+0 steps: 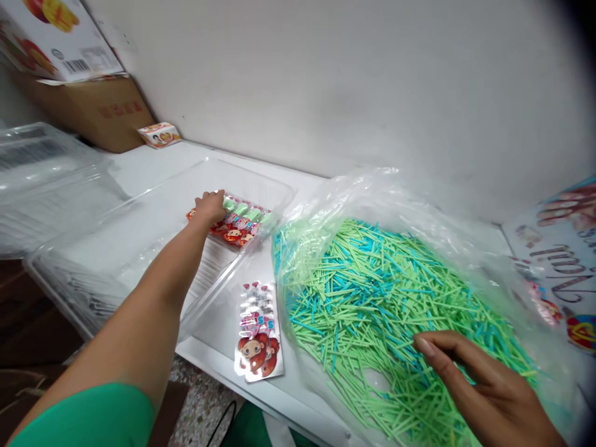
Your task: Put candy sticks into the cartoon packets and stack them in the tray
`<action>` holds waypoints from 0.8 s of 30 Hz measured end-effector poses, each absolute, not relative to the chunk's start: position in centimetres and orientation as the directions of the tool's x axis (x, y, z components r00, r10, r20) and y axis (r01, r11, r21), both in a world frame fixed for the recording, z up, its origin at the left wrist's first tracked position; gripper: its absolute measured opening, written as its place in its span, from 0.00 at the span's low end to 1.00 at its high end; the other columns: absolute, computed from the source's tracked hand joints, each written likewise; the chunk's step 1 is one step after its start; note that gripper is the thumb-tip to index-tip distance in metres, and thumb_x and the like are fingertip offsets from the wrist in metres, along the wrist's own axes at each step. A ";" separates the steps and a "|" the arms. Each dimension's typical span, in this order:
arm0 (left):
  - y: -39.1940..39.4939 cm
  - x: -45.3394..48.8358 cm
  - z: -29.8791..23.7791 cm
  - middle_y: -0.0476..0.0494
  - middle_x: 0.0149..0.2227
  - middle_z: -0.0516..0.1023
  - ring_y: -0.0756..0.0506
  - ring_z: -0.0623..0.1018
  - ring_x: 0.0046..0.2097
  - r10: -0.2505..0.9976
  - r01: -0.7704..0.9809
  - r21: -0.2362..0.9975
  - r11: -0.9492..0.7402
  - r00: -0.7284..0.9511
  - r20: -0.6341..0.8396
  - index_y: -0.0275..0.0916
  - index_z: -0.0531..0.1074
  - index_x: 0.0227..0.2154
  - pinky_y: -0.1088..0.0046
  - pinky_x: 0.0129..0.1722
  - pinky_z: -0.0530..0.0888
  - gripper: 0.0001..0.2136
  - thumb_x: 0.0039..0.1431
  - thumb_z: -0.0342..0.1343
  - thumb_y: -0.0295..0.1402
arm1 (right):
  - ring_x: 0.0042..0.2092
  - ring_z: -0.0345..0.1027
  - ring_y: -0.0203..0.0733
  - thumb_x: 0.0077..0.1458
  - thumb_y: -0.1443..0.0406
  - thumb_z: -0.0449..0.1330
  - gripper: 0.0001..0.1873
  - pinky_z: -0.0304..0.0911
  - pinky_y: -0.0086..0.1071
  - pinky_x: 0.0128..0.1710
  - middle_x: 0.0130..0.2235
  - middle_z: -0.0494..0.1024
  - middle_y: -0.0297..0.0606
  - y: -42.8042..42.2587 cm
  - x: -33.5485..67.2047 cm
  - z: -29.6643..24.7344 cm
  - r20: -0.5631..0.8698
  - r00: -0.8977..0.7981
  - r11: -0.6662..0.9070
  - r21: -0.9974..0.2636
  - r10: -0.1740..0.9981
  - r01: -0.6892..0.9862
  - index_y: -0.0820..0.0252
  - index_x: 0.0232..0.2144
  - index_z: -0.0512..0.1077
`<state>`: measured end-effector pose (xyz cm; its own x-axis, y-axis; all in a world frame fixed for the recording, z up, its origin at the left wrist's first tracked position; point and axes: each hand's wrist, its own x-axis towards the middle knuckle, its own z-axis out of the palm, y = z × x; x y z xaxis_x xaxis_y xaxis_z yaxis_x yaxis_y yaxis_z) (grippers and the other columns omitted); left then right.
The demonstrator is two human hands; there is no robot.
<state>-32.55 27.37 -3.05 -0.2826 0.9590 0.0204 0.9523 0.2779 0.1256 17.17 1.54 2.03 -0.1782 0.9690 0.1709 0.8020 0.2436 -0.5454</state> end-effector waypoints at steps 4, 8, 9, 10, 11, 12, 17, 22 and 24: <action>26.9 -31.5 0.3 0.28 0.54 0.66 0.30 0.61 0.57 0.952 0.952 0.201 0.232 -0.264 0.154 0.33 0.62 0.54 0.50 0.53 0.58 0.27 0.51 0.55 0.37 | 0.34 0.74 0.38 0.56 0.57 0.56 0.11 0.68 0.22 0.27 0.35 0.78 0.35 1.2 16.1 2.2 0.175 -0.218 0.279 -0.561 0.960 0.779 0.54 0.38 0.72; 21.3 -28.1 6.4 0.37 0.45 0.73 0.44 0.73 0.42 0.885 0.898 0.436 0.067 -0.255 0.389 0.35 0.62 0.52 0.65 0.43 0.69 0.21 0.57 0.49 0.39 | 0.35 0.74 0.37 0.56 0.57 0.56 0.11 0.68 0.23 0.29 0.36 0.78 0.35 0.4 15.0 2.0 0.204 -0.239 0.313 -0.570 0.949 0.760 0.54 0.39 0.71; 18.5 -26.6 7.6 0.39 0.42 0.74 0.46 0.74 0.38 0.867 0.869 0.494 -0.014 -0.236 0.440 0.35 0.64 0.49 0.68 0.39 0.70 0.18 0.58 0.48 0.39 | 0.34 0.73 0.37 0.57 0.57 0.56 0.10 0.68 0.24 0.30 0.36 0.78 0.35 0.1 14.8 2.0 0.205 -0.248 0.321 -0.575 0.947 0.752 0.54 0.39 0.71; 15.2 -24.9 8.5 0.41 0.39 0.75 0.48 0.74 0.35 0.860 0.833 0.543 -0.106 -0.198 0.471 0.36 0.66 0.47 0.71 0.36 0.70 0.16 0.58 0.49 0.38 | 0.34 0.73 0.37 0.57 0.58 0.55 0.10 0.68 0.24 0.30 0.36 0.78 0.35 -0.1 14.6 2.0 0.201 -0.259 0.328 -0.585 0.945 0.742 0.54 0.38 0.71; 11.5 -23.1 8.8 0.44 0.36 0.75 0.49 0.73 0.32 0.857 0.803 0.570 -0.171 -0.164 0.488 0.37 0.68 0.43 0.73 0.33 0.70 0.13 0.59 0.49 0.38 | 0.34 0.73 0.37 0.57 0.58 0.55 0.10 0.68 0.24 0.30 0.36 0.78 0.35 -0.4 14.5 2.1 0.196 -0.272 0.334 -0.598 0.942 0.728 0.54 0.38 0.71; 7.9 -21.4 8.6 0.46 0.32 0.75 0.50 0.72 0.30 0.873 0.790 0.576 -0.210 -0.114 0.475 0.38 0.70 0.39 0.74 0.31 0.69 0.12 0.58 0.50 0.39 | 0.34 0.72 0.36 0.57 0.58 0.55 0.09 0.68 0.24 0.30 0.36 0.78 0.35 -0.7 14.3 2.1 0.189 -0.285 0.339 -0.614 0.940 0.713 0.54 0.38 0.71; -3.3 -16.8 0.9 0.43 0.39 0.75 0.46 0.75 0.36 0.988 0.856 0.517 0.000 -0.080 0.131 0.41 0.69 0.42 0.71 0.33 0.70 0.17 0.57 0.49 0.46 | 0.33 0.71 0.35 0.58 0.59 0.54 0.08 0.67 0.25 0.31 0.34 0.77 0.34 -2.2 14.1 2.6 0.165 -0.326 0.348 -0.674 0.931 0.652 0.54 0.37 0.71; -1.5 -18.5 -6.3 0.41 0.37 0.76 0.41 0.76 0.36 0.867 0.735 0.495 0.464 -0.492 -0.081 0.38 0.69 0.39 0.69 0.31 0.67 0.25 0.46 0.54 0.54 | 0.34 0.71 0.36 0.59 0.59 0.53 0.09 0.66 0.25 0.29 0.35 0.77 0.34 -3.7 14.7 3.0 0.129 -0.329 0.320 -0.703 0.935 0.635 0.53 0.37 0.71; -0.5 -18.9 -7.2 0.45 0.29 0.76 0.43 0.75 0.32 0.831 0.641 0.565 0.520 -0.533 -0.160 0.39 0.69 0.31 0.71 0.28 0.66 0.20 0.45 0.55 0.52 | 0.34 0.71 0.37 0.59 0.59 0.53 0.09 0.67 0.25 0.29 0.36 0.77 0.35 -4.4 15.1 2.9 0.125 -0.314 0.306 -0.709 0.941 0.635 0.53 0.37 0.71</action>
<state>-18.94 -0.49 -7.18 -0.5328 0.8310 -0.1599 0.6410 0.5196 0.5649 15.13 -4.37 2.89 -0.3138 0.9412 0.1252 0.6352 0.3061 -0.7091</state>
